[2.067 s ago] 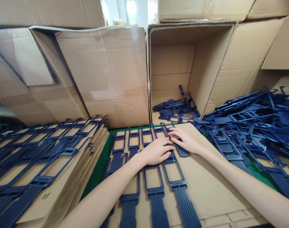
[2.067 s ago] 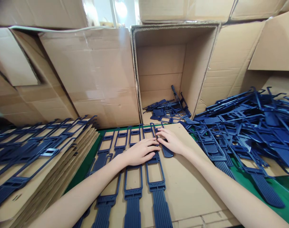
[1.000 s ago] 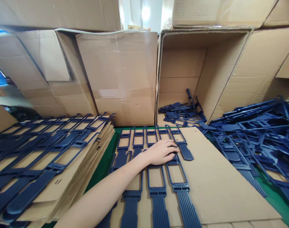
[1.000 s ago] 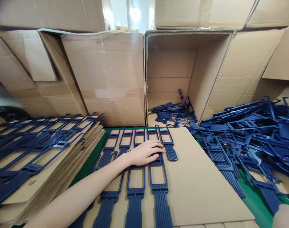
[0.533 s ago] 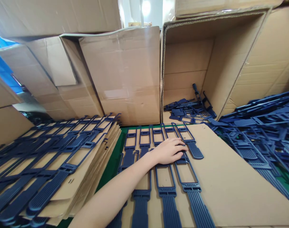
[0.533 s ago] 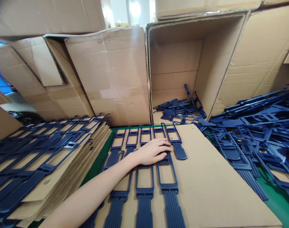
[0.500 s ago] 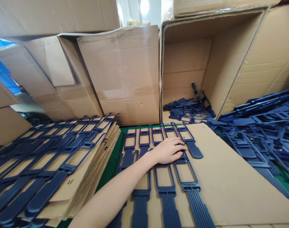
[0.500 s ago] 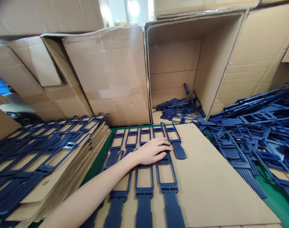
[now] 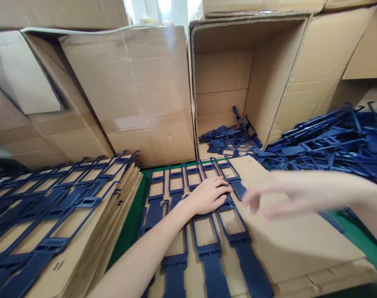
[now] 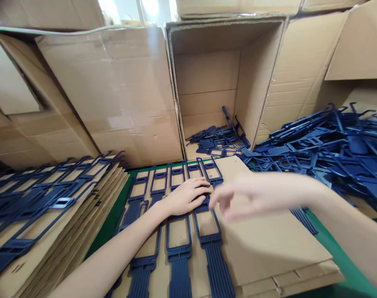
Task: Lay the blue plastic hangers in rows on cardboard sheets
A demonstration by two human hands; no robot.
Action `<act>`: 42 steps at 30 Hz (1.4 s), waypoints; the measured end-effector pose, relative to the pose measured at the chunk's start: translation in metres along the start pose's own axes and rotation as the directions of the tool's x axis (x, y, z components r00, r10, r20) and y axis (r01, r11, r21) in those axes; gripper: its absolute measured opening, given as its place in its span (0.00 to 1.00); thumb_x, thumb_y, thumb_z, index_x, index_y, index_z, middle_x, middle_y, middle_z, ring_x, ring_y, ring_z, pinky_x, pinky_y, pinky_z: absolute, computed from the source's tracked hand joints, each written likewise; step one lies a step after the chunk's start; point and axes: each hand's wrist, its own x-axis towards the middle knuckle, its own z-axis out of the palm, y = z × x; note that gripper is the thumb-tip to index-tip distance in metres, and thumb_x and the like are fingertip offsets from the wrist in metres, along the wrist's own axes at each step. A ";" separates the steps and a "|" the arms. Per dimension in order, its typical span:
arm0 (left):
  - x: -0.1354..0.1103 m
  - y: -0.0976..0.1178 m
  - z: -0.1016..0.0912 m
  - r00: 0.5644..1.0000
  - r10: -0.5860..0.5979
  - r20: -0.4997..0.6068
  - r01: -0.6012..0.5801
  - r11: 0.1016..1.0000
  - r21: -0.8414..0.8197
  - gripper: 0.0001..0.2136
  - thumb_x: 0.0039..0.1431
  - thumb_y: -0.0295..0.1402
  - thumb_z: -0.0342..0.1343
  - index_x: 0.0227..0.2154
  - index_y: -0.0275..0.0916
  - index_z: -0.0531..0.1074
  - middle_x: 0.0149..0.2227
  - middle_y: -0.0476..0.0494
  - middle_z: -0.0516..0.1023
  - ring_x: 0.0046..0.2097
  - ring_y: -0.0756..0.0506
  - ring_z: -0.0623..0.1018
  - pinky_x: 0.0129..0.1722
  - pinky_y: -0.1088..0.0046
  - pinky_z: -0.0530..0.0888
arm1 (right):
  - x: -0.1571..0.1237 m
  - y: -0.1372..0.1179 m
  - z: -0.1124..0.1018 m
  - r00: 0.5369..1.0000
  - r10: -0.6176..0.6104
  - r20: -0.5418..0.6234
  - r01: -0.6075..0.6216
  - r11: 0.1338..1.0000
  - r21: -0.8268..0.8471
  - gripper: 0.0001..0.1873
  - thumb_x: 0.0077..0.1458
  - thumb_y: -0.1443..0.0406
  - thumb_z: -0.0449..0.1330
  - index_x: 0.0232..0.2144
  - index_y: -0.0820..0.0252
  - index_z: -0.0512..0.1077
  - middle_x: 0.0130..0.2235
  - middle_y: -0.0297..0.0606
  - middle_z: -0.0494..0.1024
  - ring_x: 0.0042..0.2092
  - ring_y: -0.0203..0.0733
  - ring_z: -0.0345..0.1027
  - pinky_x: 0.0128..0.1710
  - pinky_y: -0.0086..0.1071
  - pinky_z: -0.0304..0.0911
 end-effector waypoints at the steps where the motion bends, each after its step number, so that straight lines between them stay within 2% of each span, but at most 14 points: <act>1: 0.000 0.000 0.001 1.000 0.002 -0.004 -0.002 1.000 0.003 0.14 0.64 0.30 0.46 0.49 0.38 0.70 0.53 0.39 0.71 0.59 0.42 0.66 0.62 0.61 0.59 | 0.011 0.016 -0.014 0.999 0.026 -0.030 -0.026 0.999 -0.019 0.17 0.57 0.53 0.56 0.44 0.53 0.76 0.42 0.33 0.79 0.43 0.42 0.73 0.42 0.29 0.67; 4: -0.001 -0.001 0.002 1.000 -0.003 -0.007 0.003 1.000 0.003 0.13 0.64 0.31 0.46 0.49 0.38 0.71 0.53 0.40 0.71 0.59 0.42 0.66 0.61 0.61 0.60 | 0.047 0.077 -0.047 0.960 0.153 -0.233 -0.194 0.967 -0.166 0.18 0.58 0.54 0.53 0.43 0.56 0.75 0.43 0.36 0.79 0.43 0.42 0.73 0.42 0.29 0.66; 5: -0.001 -0.001 0.002 1.000 -0.006 -0.007 0.006 1.000 0.000 0.14 0.65 0.31 0.46 0.49 0.39 0.70 0.53 0.40 0.71 0.59 0.42 0.65 0.61 0.62 0.60 | 0.060 0.097 -0.052 0.927 0.220 -0.304 -0.299 0.922 -0.244 0.17 0.58 0.56 0.53 0.43 0.57 0.75 0.42 0.37 0.79 0.42 0.42 0.73 0.41 0.30 0.66; 7: -0.002 -0.001 0.001 1.000 -0.010 -0.009 0.009 1.000 -0.006 0.14 0.65 0.31 0.45 0.50 0.39 0.70 0.53 0.41 0.70 0.60 0.42 0.64 0.61 0.61 0.60 | 0.084 0.127 -0.054 0.853 0.381 -0.357 -0.511 0.750 -0.421 0.15 0.57 0.59 0.53 0.41 0.55 0.76 0.40 0.38 0.79 0.41 0.43 0.73 0.40 0.31 0.65; 9: -0.003 0.000 0.000 1.000 -0.013 -0.008 0.012 1.000 -0.010 0.14 0.65 0.31 0.45 0.50 0.40 0.69 0.53 0.41 0.70 0.60 0.42 0.64 0.61 0.61 0.59 | 0.106 0.146 -0.049 0.810 0.438 -0.391 -0.585 0.663 -0.468 0.13 0.55 0.60 0.55 0.39 0.56 0.76 0.40 0.42 0.79 0.42 0.48 0.73 0.40 0.35 0.65; 14: -0.003 0.000 0.000 1.000 -0.026 0.001 0.026 1.000 -0.009 0.14 0.65 0.32 0.45 0.50 0.39 0.69 0.53 0.41 0.70 0.60 0.42 0.63 0.61 0.62 0.60 | 0.144 0.172 -0.031 0.777 0.470 -0.418 -0.629 0.609 -0.483 0.15 0.55 0.63 0.55 0.44 0.61 0.74 0.47 0.52 0.75 0.48 0.53 0.70 0.44 0.40 0.63; 17: -0.003 -0.001 0.001 1.000 -0.024 0.000 0.024 1.000 -0.007 0.14 0.66 0.32 0.45 0.51 0.40 0.69 0.54 0.42 0.70 0.61 0.42 0.63 0.61 0.61 0.60 | 0.156 0.190 -0.030 0.766 0.507 -0.396 -0.643 0.601 -0.474 0.19 0.53 0.66 0.58 0.48 0.63 0.71 0.47 0.53 0.75 0.48 0.52 0.70 0.43 0.38 0.64; 23: -0.004 -0.001 0.002 0.999 -0.031 0.013 0.032 0.999 -0.016 0.14 0.65 0.32 0.45 0.51 0.40 0.69 0.53 0.42 0.70 0.61 0.41 0.63 0.61 0.60 0.60 | 0.157 0.208 -0.031 0.752 0.530 -0.392 -0.659 0.615 -0.433 0.16 0.49 0.71 0.59 0.42 0.59 0.75 0.47 0.47 0.76 0.45 0.49 0.72 0.41 0.35 0.64; 28: -0.004 -0.001 0.003 1.000 -0.023 -0.006 0.023 1.000 -0.020 0.14 0.65 0.33 0.46 0.50 0.40 0.69 0.53 0.42 0.70 0.61 0.42 0.64 0.61 0.61 0.60 | 0.154 0.202 -0.032 0.685 0.492 -0.537 -0.713 0.606 -0.353 0.12 0.54 0.66 0.57 0.40 0.60 0.77 0.44 0.50 0.77 0.45 0.52 0.72 0.42 0.39 0.64; 35: -0.003 -0.003 0.003 1.000 -0.020 -0.023 0.019 0.999 -0.046 0.13 0.64 0.32 0.47 0.49 0.40 0.70 0.53 0.41 0.71 0.60 0.42 0.65 0.61 0.61 0.60 | 0.122 0.178 -0.049 0.473 0.315 -0.823 -0.744 0.643 -0.182 0.16 0.60 0.64 0.47 0.42 0.61 0.73 0.42 0.45 0.78 0.44 0.45 0.72 0.43 0.34 0.64; 37: -0.003 -0.003 0.003 0.999 -0.023 -0.028 0.022 0.998 -0.054 0.13 0.64 0.32 0.47 0.49 0.40 0.70 0.53 0.41 0.71 0.59 0.42 0.65 0.61 0.61 0.60 | 0.105 0.165 -0.050 0.345 0.144 -0.927 -0.624 0.773 -0.113 0.15 0.61 0.65 0.45 0.41 0.62 0.70 0.40 0.43 0.78 0.38 0.41 0.73 0.39 0.32 0.65; 39: -0.002 -0.002 0.003 0.999 -0.023 -0.031 0.022 0.998 -0.052 0.13 0.64 0.32 0.47 0.48 0.40 0.71 0.53 0.41 0.71 0.59 0.42 0.65 0.60 0.61 0.61 | 0.085 0.148 -0.048 0.181 -0.055 -0.982 -0.392 0.912 -0.123 0.13 0.61 0.63 0.46 0.39 0.61 0.69 0.35 0.40 0.78 0.31 0.39 0.72 0.34 0.31 0.66; 40: -0.002 -0.002 0.003 0.999 -0.022 -0.030 0.020 0.999 -0.049 0.13 0.64 0.32 0.47 0.48 0.40 0.71 0.52 0.40 0.71 0.59 0.42 0.66 0.60 0.61 0.61 | 0.074 0.138 -0.047 0.122 -0.141 -0.982 -0.294 0.940 -0.172 0.12 0.61 0.61 0.48 0.39 0.60 0.68 0.33 0.39 0.78 0.30 0.39 0.72 0.33 0.32 0.66; 42: -0.001 -0.002 0.003 0.999 -0.017 -0.028 0.016 0.999 -0.040 0.13 0.63 0.31 0.48 0.48 0.39 0.71 0.52 0.39 0.71 0.58 0.42 0.66 0.60 0.62 0.62 | 0.054 0.118 -0.042 0.120 -0.292 -0.949 -0.233 0.921 -0.313 0.11 0.60 0.59 0.50 0.36 0.57 0.70 0.32 0.38 0.77 0.34 0.42 0.72 0.38 0.35 0.67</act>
